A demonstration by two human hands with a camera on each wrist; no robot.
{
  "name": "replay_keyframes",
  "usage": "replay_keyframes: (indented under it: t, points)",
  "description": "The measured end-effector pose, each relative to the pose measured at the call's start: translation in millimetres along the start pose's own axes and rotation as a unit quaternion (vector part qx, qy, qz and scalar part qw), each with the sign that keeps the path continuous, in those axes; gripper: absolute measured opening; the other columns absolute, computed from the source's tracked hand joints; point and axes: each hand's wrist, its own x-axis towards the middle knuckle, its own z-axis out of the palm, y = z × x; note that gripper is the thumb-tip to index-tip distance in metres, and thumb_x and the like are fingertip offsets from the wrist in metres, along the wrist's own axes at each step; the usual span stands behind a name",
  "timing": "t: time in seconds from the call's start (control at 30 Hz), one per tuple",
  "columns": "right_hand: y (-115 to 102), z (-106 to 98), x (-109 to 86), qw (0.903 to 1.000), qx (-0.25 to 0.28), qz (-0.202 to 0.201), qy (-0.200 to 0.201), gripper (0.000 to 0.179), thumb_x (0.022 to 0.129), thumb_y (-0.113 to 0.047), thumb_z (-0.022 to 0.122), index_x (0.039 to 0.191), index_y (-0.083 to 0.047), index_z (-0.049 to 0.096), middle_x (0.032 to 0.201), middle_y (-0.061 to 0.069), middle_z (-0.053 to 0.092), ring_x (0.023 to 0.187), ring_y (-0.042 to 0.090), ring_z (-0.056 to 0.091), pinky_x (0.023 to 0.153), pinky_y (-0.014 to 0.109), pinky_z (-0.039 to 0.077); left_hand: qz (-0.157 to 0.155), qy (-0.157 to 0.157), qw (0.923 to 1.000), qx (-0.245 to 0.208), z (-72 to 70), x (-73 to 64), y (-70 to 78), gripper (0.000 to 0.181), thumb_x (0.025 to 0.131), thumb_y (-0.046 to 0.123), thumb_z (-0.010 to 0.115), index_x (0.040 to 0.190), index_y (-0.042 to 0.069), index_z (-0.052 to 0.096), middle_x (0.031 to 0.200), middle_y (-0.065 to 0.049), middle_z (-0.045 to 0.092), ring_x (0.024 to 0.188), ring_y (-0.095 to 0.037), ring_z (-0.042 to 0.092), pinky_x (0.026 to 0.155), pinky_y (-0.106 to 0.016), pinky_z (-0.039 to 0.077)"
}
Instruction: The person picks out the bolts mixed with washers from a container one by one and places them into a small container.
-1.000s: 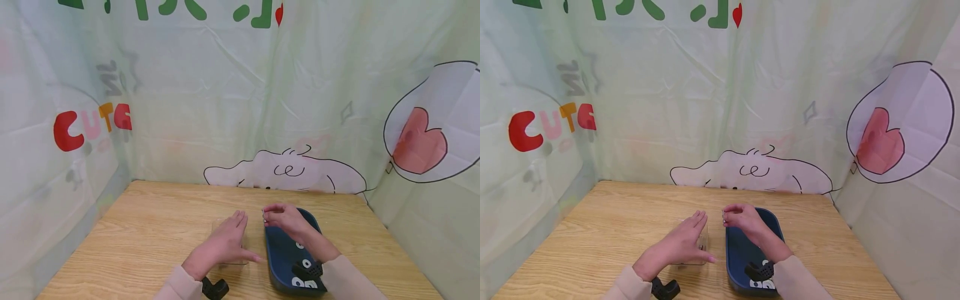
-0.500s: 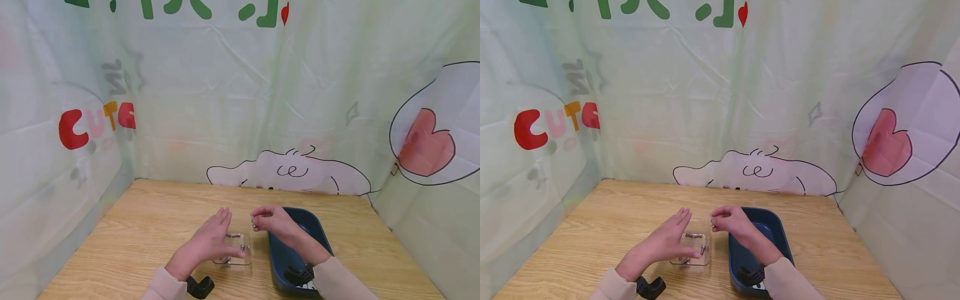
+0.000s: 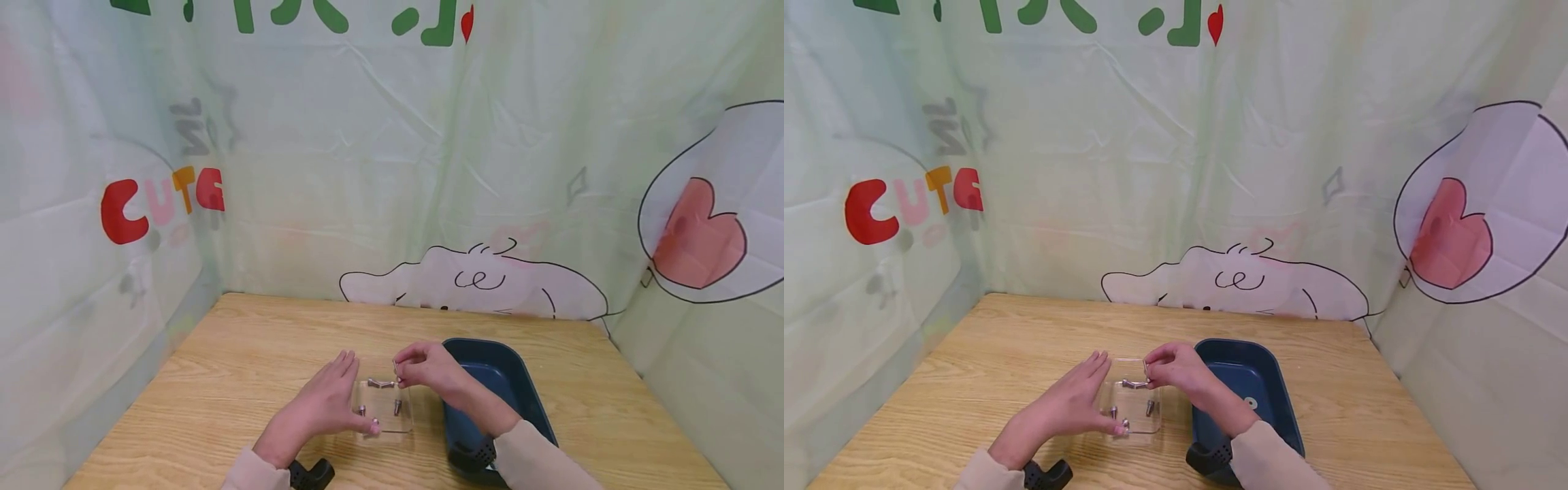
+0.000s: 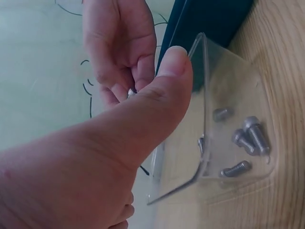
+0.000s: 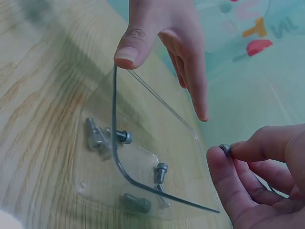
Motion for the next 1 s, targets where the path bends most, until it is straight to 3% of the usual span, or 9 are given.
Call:
replay_keyframes:
  t: [0.2, 0.57, 1.0]
  points:
    - [-3.0, 10.3, 1.0, 0.9998, -0.011, -0.001, -0.015, 0.031, 0.091, -0.008, 0.066, 0.117, 0.009, 0.061, 0.099, 0.018, 0.069, 0.08, 0.019, 0.072, 0.084, 0.038, 0.061, -0.007, -0.001, 1.0, 0.003, 3.4, -6.5, -1.9, 0.125, 0.067, 0.068, 0.079, 0.15, -0.011, 0.029, 0.159, -0.028, 0.026, 0.15, -0.041, 0.023, 0.121, -0.055, 0.026]
    - [-1.8, 24.5, 6.3, 0.9993, -0.02, 0.023, -0.02, 0.025, 0.091, -0.004, 0.066, 0.114, 0.006, 0.063, 0.095, 0.013, 0.068, 0.077, 0.017, 0.07, 0.08, 0.037, 0.062, -0.018, -0.012, 0.9996, 0.019, 5.3, -5.0, -0.2, 0.122, 0.068, 0.066, 0.079, 0.149, -0.011, 0.031, 0.158, -0.028, 0.028, 0.149, -0.041, 0.026, 0.119, -0.056, 0.028]
    - [6.0, 26.1, 7.8, 0.9994, 0.001, 0.027, -0.023, 0.028, 0.091, -0.004, 0.066, 0.115, 0.009, 0.061, 0.094, 0.013, 0.07, 0.078, 0.016, 0.071, 0.079, 0.034, 0.062, -0.029, -0.014, 0.999, 0.03, 4.6, -5.5, 2.1, 0.124, 0.066, 0.066, 0.08, 0.149, -0.011, 0.031, 0.157, -0.028, 0.03, 0.148, -0.042, 0.028, 0.119, -0.056, 0.029]
